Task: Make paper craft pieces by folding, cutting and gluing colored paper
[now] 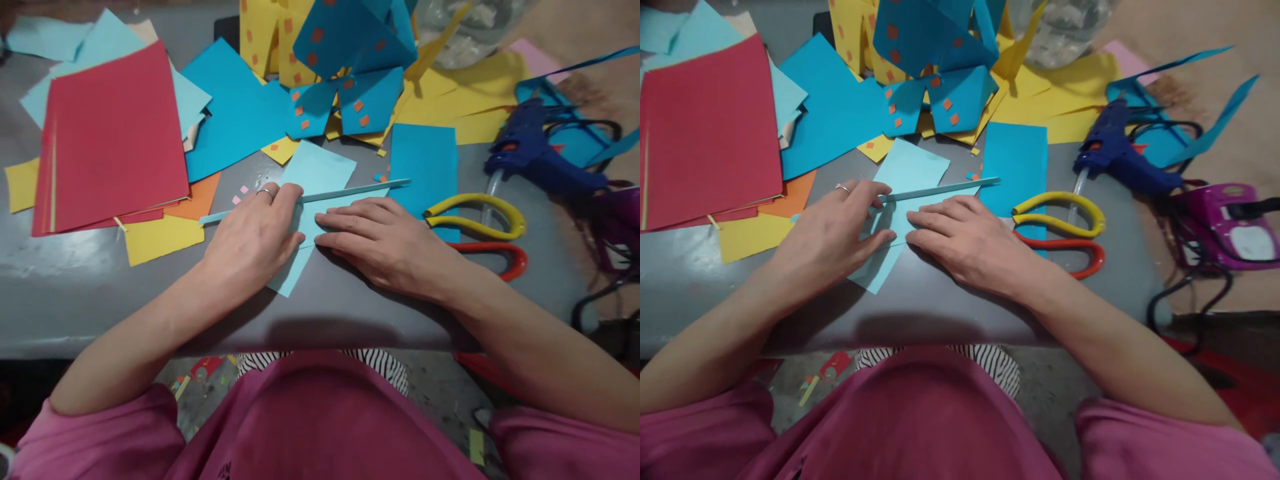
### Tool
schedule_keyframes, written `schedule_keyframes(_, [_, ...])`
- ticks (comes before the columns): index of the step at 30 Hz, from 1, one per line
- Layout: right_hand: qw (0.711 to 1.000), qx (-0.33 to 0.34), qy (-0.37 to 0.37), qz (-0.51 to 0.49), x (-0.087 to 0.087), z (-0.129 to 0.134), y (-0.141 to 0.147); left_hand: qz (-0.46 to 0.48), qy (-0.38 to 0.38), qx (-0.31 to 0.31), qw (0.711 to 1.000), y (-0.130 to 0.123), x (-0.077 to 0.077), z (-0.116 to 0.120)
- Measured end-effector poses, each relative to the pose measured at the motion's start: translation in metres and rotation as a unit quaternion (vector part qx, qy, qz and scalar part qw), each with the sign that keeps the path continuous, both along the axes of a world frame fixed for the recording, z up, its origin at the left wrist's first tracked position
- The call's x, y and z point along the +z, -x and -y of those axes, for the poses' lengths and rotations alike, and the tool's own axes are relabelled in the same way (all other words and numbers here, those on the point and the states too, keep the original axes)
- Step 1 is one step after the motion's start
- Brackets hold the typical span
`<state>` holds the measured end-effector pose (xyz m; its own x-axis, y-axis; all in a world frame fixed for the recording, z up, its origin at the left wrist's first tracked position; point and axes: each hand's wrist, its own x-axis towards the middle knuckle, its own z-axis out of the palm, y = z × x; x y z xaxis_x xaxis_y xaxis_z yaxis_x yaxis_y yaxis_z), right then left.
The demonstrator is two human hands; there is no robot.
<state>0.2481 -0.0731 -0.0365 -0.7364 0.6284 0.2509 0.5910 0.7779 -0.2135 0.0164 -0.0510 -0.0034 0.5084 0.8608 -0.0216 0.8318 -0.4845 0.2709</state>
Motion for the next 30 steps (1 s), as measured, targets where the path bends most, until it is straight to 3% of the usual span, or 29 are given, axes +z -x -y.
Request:
schedule_keyframes(15, [1.000,0.000,-0.003,0.003,0.000,-0.001,0.001,0.007,0.041,0.023,0.999,0.000,-0.004,-0.002])
schedule_keyframes(21, [1.000,-0.004,-0.011,0.004,-0.001,0.000,0.001,0.073,0.060,0.012,0.995,0.002,-0.007,-0.004])
schedule_keyframes(30, [1.000,0.001,-0.019,0.000,-0.002,0.000,0.001,-0.095,0.068,0.066,0.991,-0.005,0.010,-0.001])
